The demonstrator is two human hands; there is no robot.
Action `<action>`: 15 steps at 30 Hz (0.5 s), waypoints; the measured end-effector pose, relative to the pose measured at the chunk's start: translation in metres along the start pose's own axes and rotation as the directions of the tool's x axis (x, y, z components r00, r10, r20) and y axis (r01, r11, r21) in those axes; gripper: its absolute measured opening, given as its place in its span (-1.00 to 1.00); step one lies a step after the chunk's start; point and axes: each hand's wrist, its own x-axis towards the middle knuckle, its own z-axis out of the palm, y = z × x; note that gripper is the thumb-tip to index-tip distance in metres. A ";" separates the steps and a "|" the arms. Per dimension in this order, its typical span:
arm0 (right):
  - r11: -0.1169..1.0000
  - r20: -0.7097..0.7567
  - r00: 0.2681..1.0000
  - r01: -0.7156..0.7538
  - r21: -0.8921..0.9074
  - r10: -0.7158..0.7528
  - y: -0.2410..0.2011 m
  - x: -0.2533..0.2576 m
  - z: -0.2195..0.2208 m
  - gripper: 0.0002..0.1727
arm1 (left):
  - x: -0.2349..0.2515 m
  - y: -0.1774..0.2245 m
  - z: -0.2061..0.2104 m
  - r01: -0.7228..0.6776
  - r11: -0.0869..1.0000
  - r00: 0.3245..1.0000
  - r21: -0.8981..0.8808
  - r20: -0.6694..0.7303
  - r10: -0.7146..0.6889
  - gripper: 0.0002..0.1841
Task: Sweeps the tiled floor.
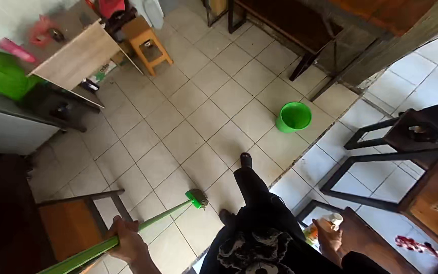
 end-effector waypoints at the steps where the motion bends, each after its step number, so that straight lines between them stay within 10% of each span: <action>1: 1.000 -0.003 1.000 0.003 0.004 -0.003 -0.015 0.013 0.010 0.25 | 0.006 0.001 0.023 0.001 1.000 1.000 -0.006 -0.010 -0.001 -0.82; 15: 0.942 0.109 0.942 0.298 0.156 -0.316 -0.485 0.189 0.177 0.32 | 0.176 0.037 0.351 -0.051 0.980 0.999 -0.190 0.001 0.052 -0.72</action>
